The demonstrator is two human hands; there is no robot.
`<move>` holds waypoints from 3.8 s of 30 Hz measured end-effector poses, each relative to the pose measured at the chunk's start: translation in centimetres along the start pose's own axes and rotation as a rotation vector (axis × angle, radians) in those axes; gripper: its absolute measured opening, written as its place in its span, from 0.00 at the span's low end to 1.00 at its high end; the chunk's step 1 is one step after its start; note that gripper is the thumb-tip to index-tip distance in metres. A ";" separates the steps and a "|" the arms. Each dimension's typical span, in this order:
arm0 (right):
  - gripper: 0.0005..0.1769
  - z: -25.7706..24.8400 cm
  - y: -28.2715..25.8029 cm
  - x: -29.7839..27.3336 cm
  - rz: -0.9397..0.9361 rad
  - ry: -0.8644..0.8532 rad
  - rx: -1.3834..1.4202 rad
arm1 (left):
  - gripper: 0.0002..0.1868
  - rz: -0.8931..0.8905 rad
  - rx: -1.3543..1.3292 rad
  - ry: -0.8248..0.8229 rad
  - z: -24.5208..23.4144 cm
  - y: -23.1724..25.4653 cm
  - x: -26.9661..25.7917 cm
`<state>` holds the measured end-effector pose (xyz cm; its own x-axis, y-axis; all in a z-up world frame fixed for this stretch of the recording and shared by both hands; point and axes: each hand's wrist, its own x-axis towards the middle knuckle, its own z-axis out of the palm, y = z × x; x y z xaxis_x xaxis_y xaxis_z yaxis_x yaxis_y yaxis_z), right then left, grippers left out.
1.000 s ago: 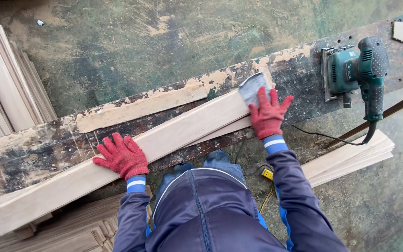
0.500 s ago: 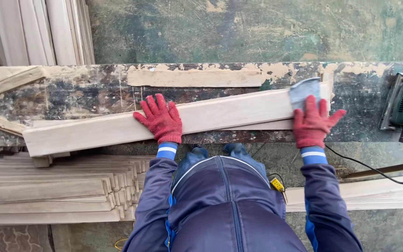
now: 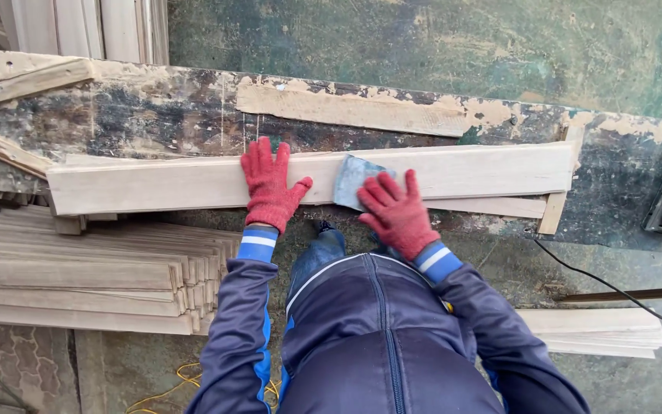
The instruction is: Manually sanding a wood plank and then using an orbital sander to finish it.
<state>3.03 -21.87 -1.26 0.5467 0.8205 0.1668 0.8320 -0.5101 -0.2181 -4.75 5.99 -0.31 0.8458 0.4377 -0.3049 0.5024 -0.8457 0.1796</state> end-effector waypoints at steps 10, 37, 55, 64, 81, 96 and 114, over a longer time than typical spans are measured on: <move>0.28 -1.1 4.7 -3.9 0.040 -0.051 -0.053 | 0.67 -0.185 -0.047 0.008 -1.4 -4.1 -2.8; 0.34 1.9 -2.0 3.5 -0.253 0.082 0.179 | 0.67 -0.334 0.008 0.050 -0.6 -3.4 -3.3; 0.31 2.6 -0.8 4.4 -0.315 0.163 0.154 | 0.68 -0.333 0.002 0.073 -0.4 -3.5 -3.3; 0.32 -1.7 11.0 -4.9 -0.214 0.056 -0.137 | 0.68 -0.326 -0.052 0.079 -0.6 -3.4 -3.7; 0.39 1.9 2.1 7.1 -0.146 0.074 0.020 | 0.68 -0.351 -0.025 -0.004 -1.1 -3.3 -3.5; 0.42 2.9 4.0 0.8 -0.030 -0.004 0.070 | 0.69 -0.363 -0.061 -0.048 -1.8 -3.5 -3.4; 0.45 2.4 4.1 -4.8 0.186 -0.007 0.104 | 0.67 -0.330 -0.037 0.016 -2.2 -3.0 -3.9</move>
<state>3.59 -27.28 -5.24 0.6892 0.7164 0.1082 0.7023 -0.6238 -0.3430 -9.12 7.47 2.40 0.6388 0.6915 -0.3373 0.7558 -0.6459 0.1075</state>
